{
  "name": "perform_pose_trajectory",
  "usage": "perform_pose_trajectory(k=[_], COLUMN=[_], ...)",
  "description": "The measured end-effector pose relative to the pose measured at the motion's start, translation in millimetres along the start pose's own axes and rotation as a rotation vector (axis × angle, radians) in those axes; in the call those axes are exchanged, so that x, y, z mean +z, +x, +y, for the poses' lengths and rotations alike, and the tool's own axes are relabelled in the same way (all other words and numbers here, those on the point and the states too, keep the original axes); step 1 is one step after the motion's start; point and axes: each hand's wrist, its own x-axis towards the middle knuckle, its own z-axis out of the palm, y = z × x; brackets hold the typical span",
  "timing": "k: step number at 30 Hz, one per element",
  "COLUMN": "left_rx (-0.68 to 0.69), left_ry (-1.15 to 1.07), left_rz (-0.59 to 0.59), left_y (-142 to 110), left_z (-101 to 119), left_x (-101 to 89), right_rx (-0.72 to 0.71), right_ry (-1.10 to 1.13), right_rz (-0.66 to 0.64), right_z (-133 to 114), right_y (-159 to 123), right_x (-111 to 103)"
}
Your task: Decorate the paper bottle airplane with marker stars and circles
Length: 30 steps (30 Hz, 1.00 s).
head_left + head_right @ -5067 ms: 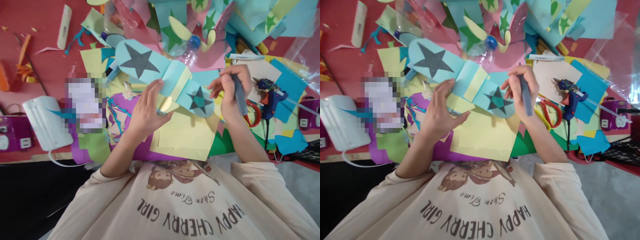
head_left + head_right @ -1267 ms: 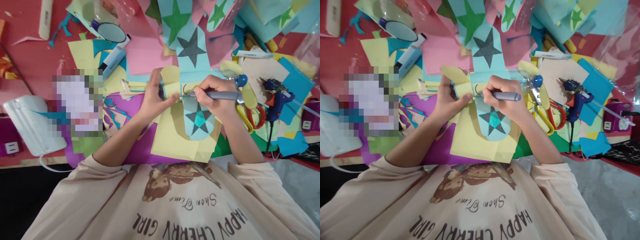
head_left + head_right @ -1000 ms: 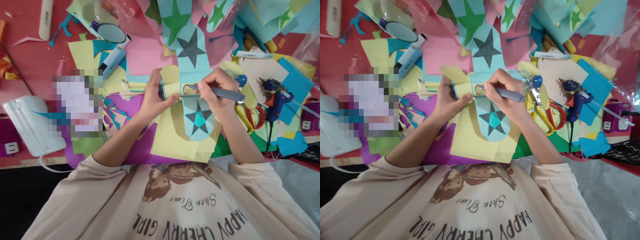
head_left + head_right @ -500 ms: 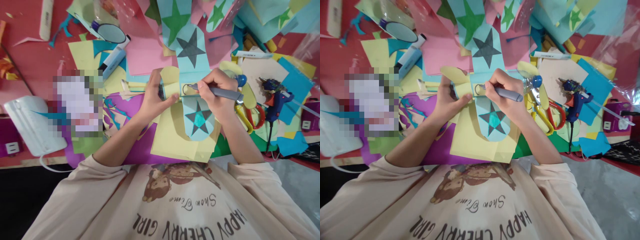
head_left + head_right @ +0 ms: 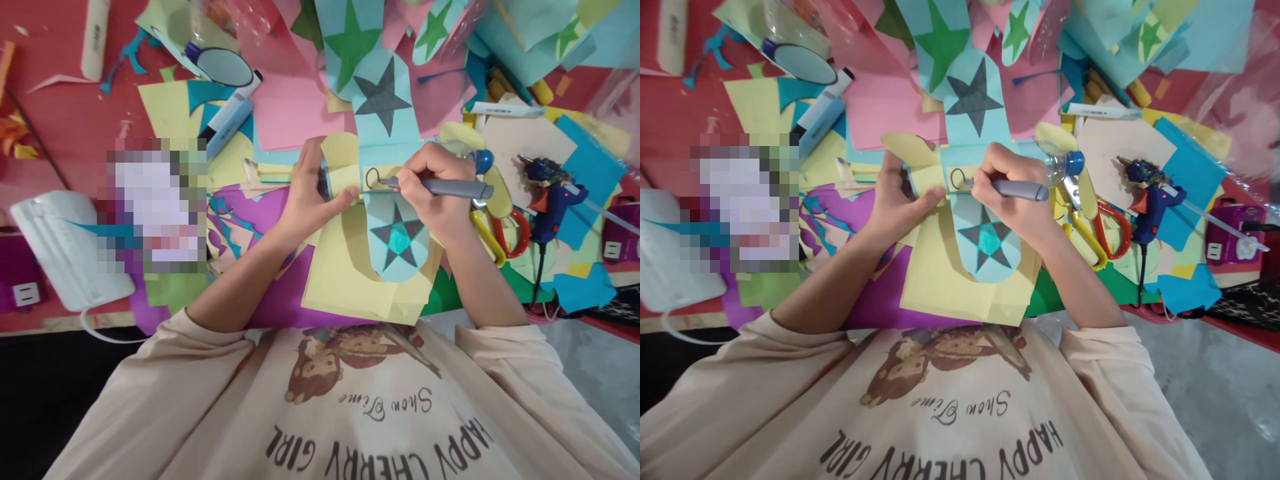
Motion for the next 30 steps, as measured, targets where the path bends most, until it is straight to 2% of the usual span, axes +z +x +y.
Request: perform_pose_trajectory(k=[5,10,20,26,30], left_rx=[0.023,0.031,0.040,0.010,0.020], left_ry=[0.004,0.021,-0.002,-0.030,-0.027], left_rz=[0.005,0.025,0.036,0.019,0.022], left_y=[0.5,0.7,-0.4,-0.4,-0.8], left_z=[-1.1,-0.6,-5.9,-4.5,-6.3], left_x=[1.1,2.3,5.0,4.1,4.6], right_rx=[-0.087,-0.025,-0.021,0.028,0.071], right_ry=[0.062,0.062,0.053,0.109,0.142], right_rz=[0.006,-0.033,-0.082,-0.022,0.082], right_z=[-0.7,-2.3,-3.9,-5.1,-3.3], right_y=[0.8,1.1,0.7,-2.3,-5.0], right_x=[0.6,0.9,-0.1,-1.9,-5.7])
